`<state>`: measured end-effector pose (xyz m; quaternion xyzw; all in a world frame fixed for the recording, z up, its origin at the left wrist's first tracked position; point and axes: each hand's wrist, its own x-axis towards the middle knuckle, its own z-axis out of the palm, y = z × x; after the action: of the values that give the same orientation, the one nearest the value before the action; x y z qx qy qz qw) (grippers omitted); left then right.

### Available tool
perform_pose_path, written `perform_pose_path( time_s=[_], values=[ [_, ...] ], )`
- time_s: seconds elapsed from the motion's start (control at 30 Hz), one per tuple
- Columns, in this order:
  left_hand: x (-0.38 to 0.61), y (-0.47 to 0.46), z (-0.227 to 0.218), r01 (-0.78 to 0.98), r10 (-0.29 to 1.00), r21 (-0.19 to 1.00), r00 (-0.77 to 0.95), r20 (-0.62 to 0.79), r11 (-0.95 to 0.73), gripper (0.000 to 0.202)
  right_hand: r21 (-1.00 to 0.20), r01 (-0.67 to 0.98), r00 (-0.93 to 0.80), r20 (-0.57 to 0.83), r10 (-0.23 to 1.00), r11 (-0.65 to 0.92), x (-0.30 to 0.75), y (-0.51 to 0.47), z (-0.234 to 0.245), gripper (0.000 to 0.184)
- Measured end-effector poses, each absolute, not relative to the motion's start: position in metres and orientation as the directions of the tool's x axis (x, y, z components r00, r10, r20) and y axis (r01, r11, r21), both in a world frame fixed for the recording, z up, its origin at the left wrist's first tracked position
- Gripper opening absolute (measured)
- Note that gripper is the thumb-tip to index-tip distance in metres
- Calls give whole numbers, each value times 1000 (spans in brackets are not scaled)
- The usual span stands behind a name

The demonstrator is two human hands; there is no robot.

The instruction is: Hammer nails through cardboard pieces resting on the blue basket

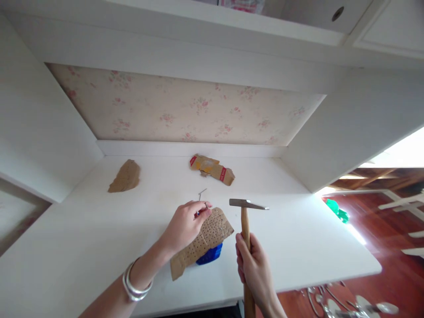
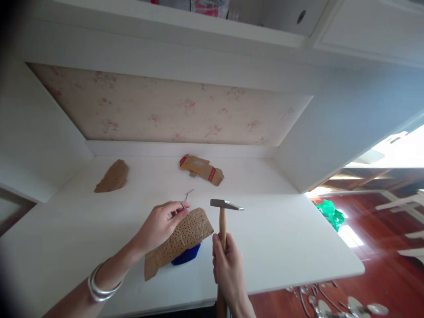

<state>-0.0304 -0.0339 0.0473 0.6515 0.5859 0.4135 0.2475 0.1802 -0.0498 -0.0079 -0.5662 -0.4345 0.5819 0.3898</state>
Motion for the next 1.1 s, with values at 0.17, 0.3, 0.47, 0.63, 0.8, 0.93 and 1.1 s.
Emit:
perform_pose_path(
  time_s=[0.17,0.3,0.47,0.63,0.8,0.93,1.1],
  values=[
    [-17,-4,35,600,955,758,41,292,-258,20,-948,24,-20,-317,948,-317,193,-53,-10,43],
    [-13,7,22,635,942,709,101,319,-308,28,-945,17,-5,-326,945,-326,198,-54,-11,44],
    [-9,12,13,655,935,676,146,324,-337,29,-942,11,-22,-335,942,-334,197,-51,-14,44],
    [-8,14,8,638,933,688,160,321,-346,23,-943,33,-47,-332,942,-330,194,-48,-17,44],
    [-9,14,3,660,943,681,147,299,-319,21,-949,42,-58,-315,947,-313,191,-49,-16,42],
    [-7,13,2,694,939,640,173,296,-330,21,-957,64,-90,-287,954,-282,189,-47,-8,39],
    [-7,12,4,706,951,639,189,245,-305,21,-966,90,-130,-252,959,-241,186,-42,2,39]
  ],
)
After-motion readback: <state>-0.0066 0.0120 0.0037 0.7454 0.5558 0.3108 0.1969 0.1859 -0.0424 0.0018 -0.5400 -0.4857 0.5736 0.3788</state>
